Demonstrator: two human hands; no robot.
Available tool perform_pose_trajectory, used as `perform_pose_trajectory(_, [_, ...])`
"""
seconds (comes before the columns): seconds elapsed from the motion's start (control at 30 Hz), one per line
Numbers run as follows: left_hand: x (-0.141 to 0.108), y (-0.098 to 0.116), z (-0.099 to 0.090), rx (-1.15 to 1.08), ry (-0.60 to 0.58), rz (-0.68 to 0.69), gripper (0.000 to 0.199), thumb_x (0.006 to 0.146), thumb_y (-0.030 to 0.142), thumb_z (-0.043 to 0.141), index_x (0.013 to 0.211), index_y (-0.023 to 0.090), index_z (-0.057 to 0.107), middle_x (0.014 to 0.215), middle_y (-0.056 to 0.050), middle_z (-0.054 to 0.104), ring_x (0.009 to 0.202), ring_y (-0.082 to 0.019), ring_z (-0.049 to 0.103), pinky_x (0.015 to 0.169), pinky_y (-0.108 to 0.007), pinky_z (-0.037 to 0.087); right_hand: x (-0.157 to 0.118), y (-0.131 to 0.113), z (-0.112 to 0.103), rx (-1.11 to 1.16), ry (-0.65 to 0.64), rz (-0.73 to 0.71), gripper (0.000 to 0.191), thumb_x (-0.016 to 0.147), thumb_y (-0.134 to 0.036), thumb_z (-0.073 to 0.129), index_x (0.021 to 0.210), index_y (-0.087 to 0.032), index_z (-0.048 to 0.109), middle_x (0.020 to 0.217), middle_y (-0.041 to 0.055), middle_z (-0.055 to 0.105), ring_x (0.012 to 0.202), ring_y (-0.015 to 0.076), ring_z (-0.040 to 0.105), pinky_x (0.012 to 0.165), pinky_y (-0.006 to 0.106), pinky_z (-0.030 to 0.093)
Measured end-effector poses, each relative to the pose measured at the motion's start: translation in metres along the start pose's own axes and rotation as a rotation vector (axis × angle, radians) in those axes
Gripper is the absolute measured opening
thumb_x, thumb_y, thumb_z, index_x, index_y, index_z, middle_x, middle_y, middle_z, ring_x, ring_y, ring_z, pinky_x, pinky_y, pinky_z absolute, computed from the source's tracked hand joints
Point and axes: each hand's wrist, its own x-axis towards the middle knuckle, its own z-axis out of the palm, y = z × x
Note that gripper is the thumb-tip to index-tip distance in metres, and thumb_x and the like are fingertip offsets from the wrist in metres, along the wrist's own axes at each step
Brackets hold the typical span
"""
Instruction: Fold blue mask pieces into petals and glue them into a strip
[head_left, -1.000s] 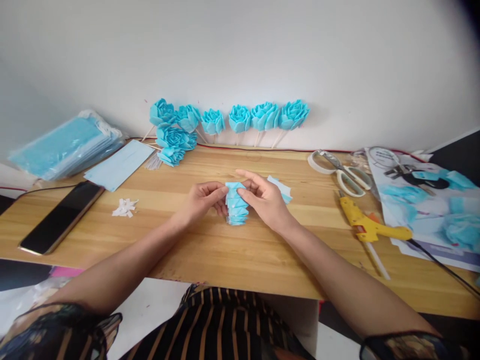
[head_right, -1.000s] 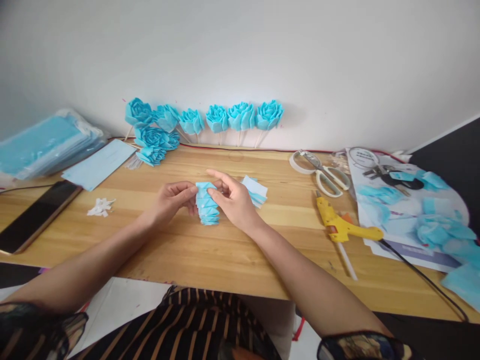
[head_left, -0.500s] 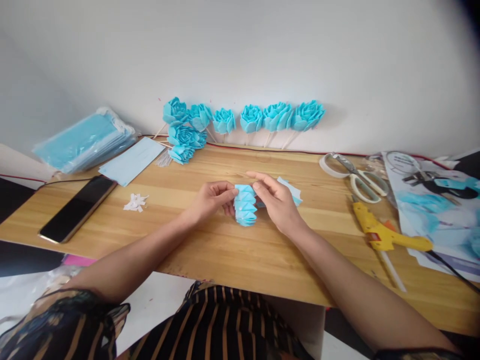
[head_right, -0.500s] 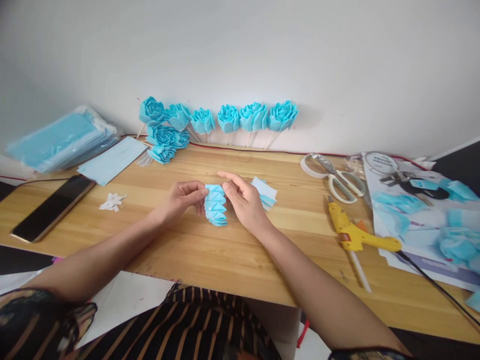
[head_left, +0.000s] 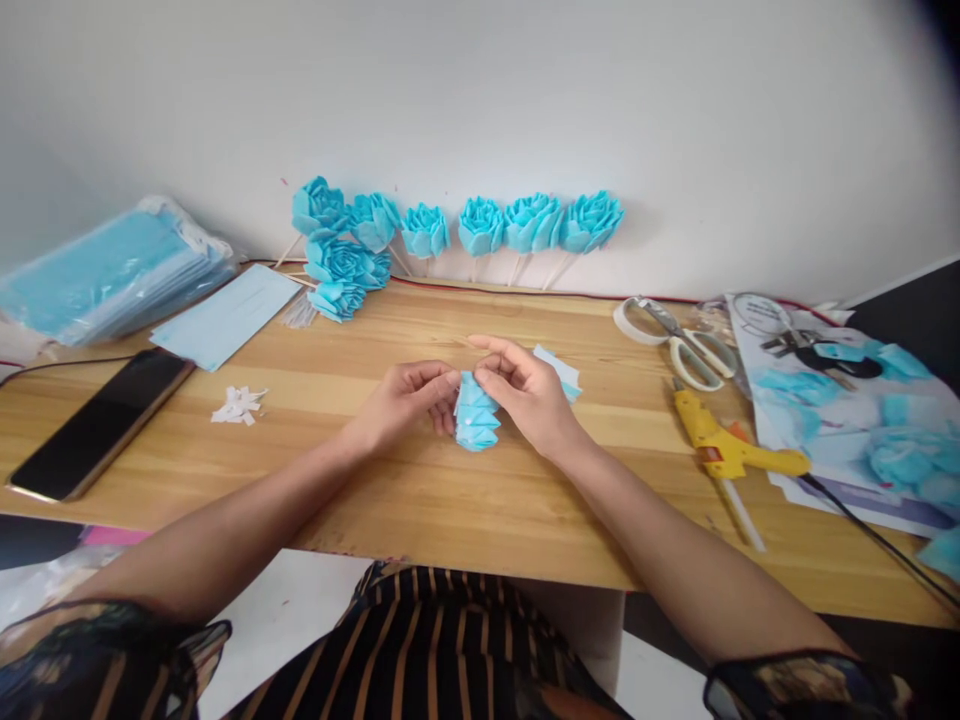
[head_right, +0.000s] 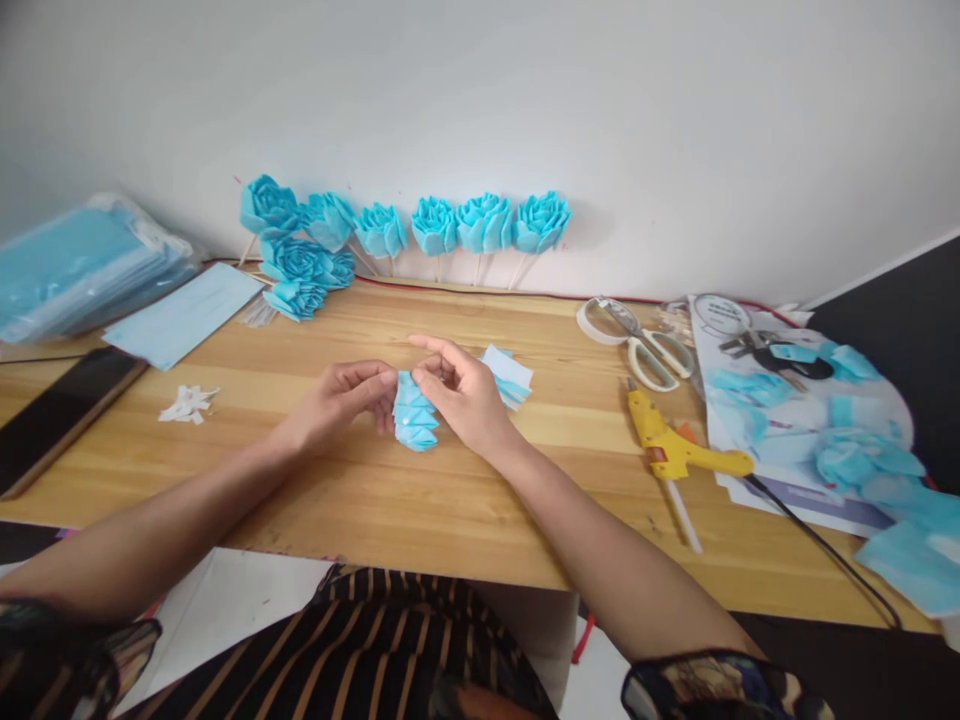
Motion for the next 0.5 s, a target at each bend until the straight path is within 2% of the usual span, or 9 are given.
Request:
perform_pose_trajectory(0.23, [0.0012,0.0006,-0.0007,0.016,0.023,-0.001,0.047,0.077,0.058,0.077,0.074,0.013,0.063,0.057,-0.002,0.066,0.05,-0.012,0.063,0.05,-0.022,0.051,-0.0001,0.0011,0.0004,0.001,-0.014,-0.005,0.042,0.085,-0.03,0.066,0.126,-0.021,0.062,0.082,-0.001,0.067,0.068,0.012,0.059,0.063,0.028,0.048])
perform_pose_trajectory(0.4, [0.002,0.0,-0.0008,0.049,0.059,0.007,0.041,0.079,0.053,0.076,0.073,0.014,0.063,0.056,-0.001,0.066,0.048,-0.011,0.061,0.05,-0.022,0.05,-0.0009,0.0003,-0.0013,-0.054,0.035,-0.001,0.035,0.092,-0.039,0.059,0.123,-0.024,0.067,0.079,-0.0012,0.063,0.066,0.0118,0.055,0.061,0.028,0.046])
perform_pose_trajectory(0.5, [0.0019,0.0002,-0.001,0.063,0.055,0.011,0.04,0.08,0.052,0.075,0.073,0.014,0.063,0.056,-0.001,0.066,0.048,-0.011,0.06,0.049,-0.021,0.05,-0.0008,0.0005,-0.0017,-0.032,0.006,0.01,0.037,0.092,-0.041,0.061,0.123,-0.023,0.067,0.079,-0.001,0.064,0.067,0.0124,0.056,0.062,0.028,0.046])
